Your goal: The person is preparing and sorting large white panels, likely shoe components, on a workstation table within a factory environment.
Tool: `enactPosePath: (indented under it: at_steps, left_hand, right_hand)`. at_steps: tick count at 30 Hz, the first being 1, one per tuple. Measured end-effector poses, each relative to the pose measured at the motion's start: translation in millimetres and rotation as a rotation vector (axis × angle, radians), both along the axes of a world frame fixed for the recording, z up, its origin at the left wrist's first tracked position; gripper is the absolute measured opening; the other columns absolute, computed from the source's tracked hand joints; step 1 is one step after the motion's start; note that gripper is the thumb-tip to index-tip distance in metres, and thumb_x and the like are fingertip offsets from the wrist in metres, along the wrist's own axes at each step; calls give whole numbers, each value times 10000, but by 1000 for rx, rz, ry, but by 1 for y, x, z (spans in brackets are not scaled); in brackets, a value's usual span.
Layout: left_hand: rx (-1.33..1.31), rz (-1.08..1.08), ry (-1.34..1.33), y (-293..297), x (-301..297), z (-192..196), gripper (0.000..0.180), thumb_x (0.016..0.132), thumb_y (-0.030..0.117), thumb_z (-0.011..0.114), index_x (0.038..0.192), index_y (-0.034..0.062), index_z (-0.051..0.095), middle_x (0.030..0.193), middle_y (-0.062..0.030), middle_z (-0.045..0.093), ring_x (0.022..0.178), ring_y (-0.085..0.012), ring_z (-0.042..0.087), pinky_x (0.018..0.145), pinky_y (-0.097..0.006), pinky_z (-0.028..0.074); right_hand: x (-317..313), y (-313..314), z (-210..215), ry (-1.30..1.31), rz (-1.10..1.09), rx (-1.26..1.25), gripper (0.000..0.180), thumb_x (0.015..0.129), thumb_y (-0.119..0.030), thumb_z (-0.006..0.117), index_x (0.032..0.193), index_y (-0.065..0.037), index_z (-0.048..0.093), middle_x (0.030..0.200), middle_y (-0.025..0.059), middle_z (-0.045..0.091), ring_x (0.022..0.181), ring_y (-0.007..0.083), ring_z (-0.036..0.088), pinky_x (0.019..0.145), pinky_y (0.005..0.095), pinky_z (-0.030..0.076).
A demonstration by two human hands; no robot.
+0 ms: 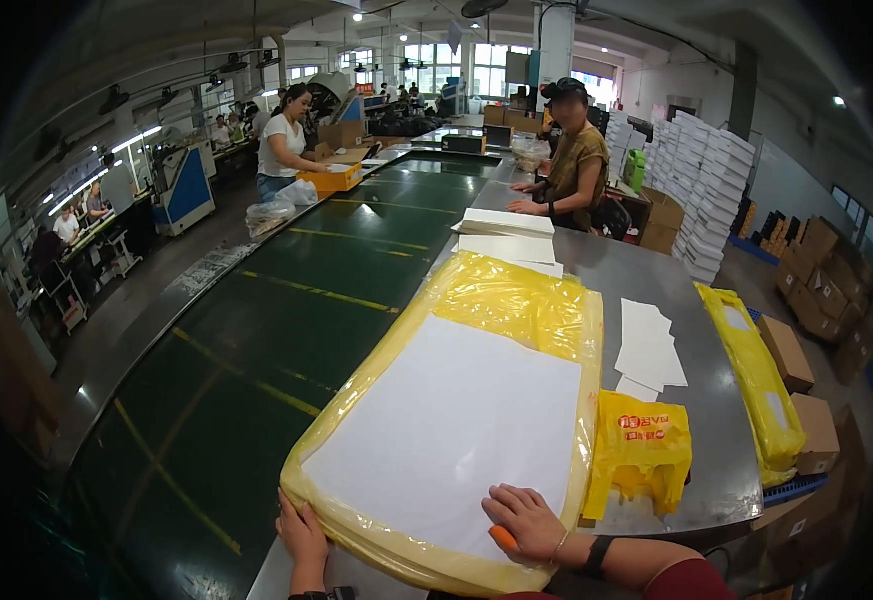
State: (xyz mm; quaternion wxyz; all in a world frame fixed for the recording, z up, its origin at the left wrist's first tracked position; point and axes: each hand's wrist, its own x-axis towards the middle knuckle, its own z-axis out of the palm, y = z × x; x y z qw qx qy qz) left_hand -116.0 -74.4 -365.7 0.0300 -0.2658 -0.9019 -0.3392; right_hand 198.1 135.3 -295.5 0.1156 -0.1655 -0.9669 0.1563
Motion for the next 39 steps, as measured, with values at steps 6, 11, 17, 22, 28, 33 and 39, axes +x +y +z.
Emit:
enactPosePath:
  at_steps: [6,11,17,22,28,33,39]
  left_hand:
    - [-1,4,10,-1,0,1,559,961,254,387,1417,-39,251,1252,-254,518,1137,-369,495,1008,-436,294]
    - [14,5,52,-2,1,1,545,964,246,388,1421,-24,262,1227,-240,544,1088,-366,525,996,-428,308]
    - [1,-12,-15,1,2,5,570,963,272,384,1412,-49,245,1258,-261,508,1132,-373,492,1013,-439,288]
    - [-3,-5,-12,-1,1,5,570,964,273,382,1414,-48,242,1255,-262,509,1130,-374,493,1016,-436,287]
    - [-10,11,-36,0,2,7,582,956,274,400,1418,-42,239,1255,-259,510,1141,-373,487,1025,-448,282]
    - [-5,6,-77,0,1,6,598,952,271,408,1429,-33,214,1255,-237,509,1168,-359,474,1048,-467,262]
    - [1,14,-45,-1,3,2,604,952,281,416,1434,-18,209,1225,-231,518,1156,-358,480,1050,-475,261]
  right_hand:
    - [0,-1,1,-1,-3,16,472,914,-298,479,1312,-48,438,1349,180,429,1287,324,367,1062,430,272]
    - [0,-1,0,9,1,21,472,911,-297,483,1309,-47,439,1345,181,433,1285,324,369,1062,431,274]
    - [0,1,-1,-7,0,10,469,916,-297,474,1309,-44,437,1348,181,427,1290,326,361,1066,430,267]
    - [0,1,-1,-5,6,9,470,921,-299,466,1314,-45,432,1354,181,421,1295,326,356,1070,430,261]
    - [-2,2,-2,-14,-1,14,481,919,-315,466,1319,-49,435,1363,179,418,1298,324,353,1074,428,255]
    - [-1,0,-1,2,-5,-1,473,908,-309,478,1306,-54,451,1353,178,430,1295,317,359,1071,426,256]
    - [-3,-2,1,11,-13,-3,466,890,-302,498,1285,-57,469,1335,177,449,1284,316,377,1066,429,261]
